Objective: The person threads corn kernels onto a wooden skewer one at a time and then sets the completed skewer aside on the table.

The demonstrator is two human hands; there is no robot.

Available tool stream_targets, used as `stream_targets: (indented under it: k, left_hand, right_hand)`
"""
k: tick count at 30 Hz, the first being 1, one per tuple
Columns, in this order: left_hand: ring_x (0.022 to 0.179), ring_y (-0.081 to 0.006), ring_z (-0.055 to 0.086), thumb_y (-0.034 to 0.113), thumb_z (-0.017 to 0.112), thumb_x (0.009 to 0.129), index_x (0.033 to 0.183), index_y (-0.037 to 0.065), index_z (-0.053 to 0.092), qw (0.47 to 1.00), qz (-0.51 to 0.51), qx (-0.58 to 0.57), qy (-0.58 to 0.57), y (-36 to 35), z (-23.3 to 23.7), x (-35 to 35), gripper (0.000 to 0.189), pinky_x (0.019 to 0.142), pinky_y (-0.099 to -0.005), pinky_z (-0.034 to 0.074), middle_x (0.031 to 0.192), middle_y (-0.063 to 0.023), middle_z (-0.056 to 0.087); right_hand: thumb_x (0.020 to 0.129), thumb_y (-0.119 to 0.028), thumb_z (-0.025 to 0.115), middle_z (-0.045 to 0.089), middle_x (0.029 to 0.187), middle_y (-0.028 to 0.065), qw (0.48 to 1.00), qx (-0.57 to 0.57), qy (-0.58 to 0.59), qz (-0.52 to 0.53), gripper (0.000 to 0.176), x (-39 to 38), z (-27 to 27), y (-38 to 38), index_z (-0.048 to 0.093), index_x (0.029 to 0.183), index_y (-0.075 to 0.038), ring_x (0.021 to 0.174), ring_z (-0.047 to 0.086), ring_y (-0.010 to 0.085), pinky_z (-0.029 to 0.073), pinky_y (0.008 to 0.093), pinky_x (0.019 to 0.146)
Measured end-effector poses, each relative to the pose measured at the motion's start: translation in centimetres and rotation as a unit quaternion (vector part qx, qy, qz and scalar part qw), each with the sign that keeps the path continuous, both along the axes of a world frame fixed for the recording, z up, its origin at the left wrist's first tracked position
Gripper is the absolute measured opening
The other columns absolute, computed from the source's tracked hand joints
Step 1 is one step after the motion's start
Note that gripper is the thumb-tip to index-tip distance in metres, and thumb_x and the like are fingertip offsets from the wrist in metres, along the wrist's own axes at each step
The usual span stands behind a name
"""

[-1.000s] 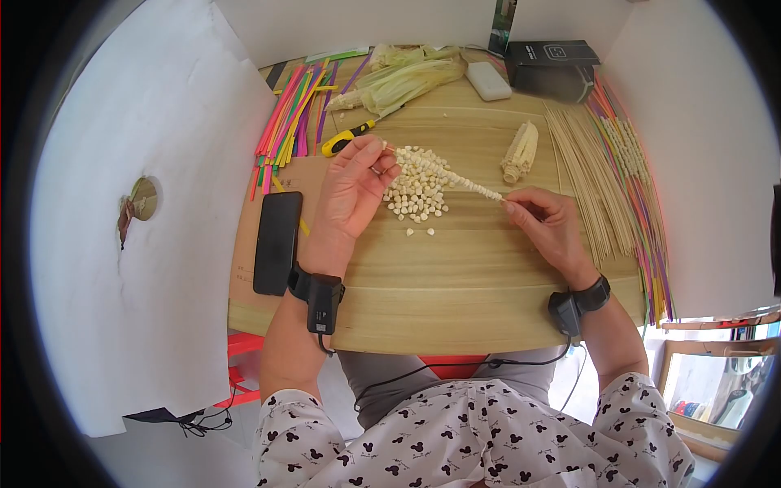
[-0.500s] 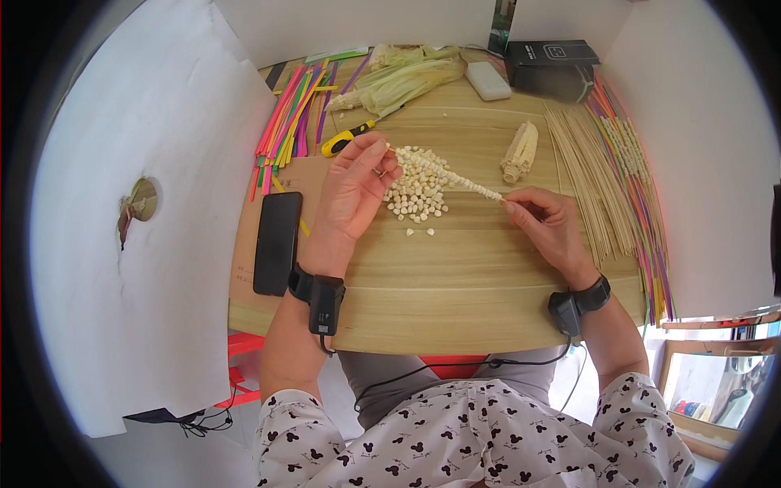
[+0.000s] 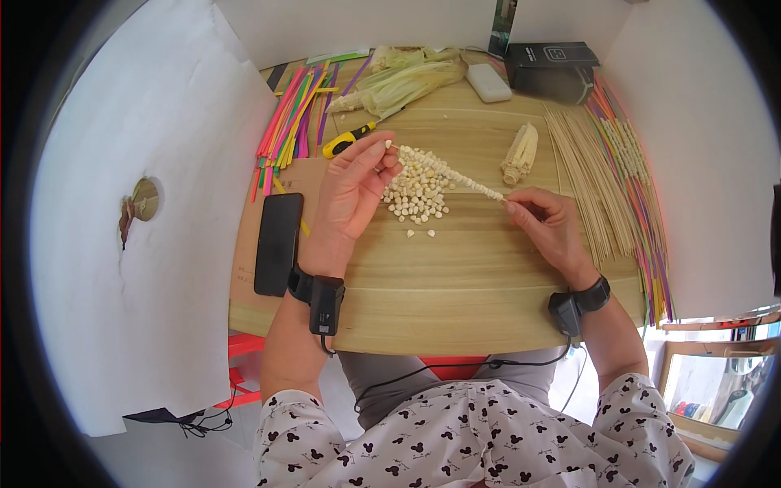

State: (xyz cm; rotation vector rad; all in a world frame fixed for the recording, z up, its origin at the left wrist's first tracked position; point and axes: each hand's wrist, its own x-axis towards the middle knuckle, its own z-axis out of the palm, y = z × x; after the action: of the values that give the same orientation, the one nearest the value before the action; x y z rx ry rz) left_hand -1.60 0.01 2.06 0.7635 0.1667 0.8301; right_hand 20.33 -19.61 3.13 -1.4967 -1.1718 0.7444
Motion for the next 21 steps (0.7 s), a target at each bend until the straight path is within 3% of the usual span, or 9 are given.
stream_targets:
  k: [9,14,21]
  left_hand:
    - [0.087,-0.0125,0.062,0.002,0.063,0.088,0.111,-0.002,0.064,0.994,0.059,0.077,0.049,-0.6,0.9,0.1,0.024,0.081,-0.0264,0.05,0.098,-0.0076,0.066]
    - [0.087,-0.009,0.059,0.002,0.067,0.085,0.112,0.0,0.063,0.949,0.175,0.219,0.145,-1.1,1.3,0.2,0.027,0.081,-0.0229,0.047,0.097,-0.0037,0.065]
    - [0.087,-0.0089,0.059,0.002,0.067,0.085,0.108,0.0,0.064,0.945,0.191,0.214,0.155,-1.0,1.2,0.3,0.023,0.081,-0.0223,0.046,0.097,-0.0042,0.066]
  right_hand:
    - [0.089,-0.007,0.065,0.062,0.083,-0.0024,1.0,-0.001,-0.003,-0.007,0.012,0.1,-0.1,0.0,0.065,0.097,0.001,0.075,0.054,0.0032,0.046,0.019,0.067]
    - [0.089,-0.008,0.066,0.062,0.082,-0.0026,1.0,-0.004,-0.002,-0.008,0.012,0.1,0.0,0.1,0.065,0.097,0.001,0.075,0.054,0.003,0.046,0.019,0.067]
    - [0.089,-0.008,0.066,0.063,0.082,-0.0026,1.0,-0.009,-0.006,-0.008,0.012,0.0,0.3,0.0,0.066,0.097,0.001,0.074,0.055,0.003,0.046,0.0184,0.066]
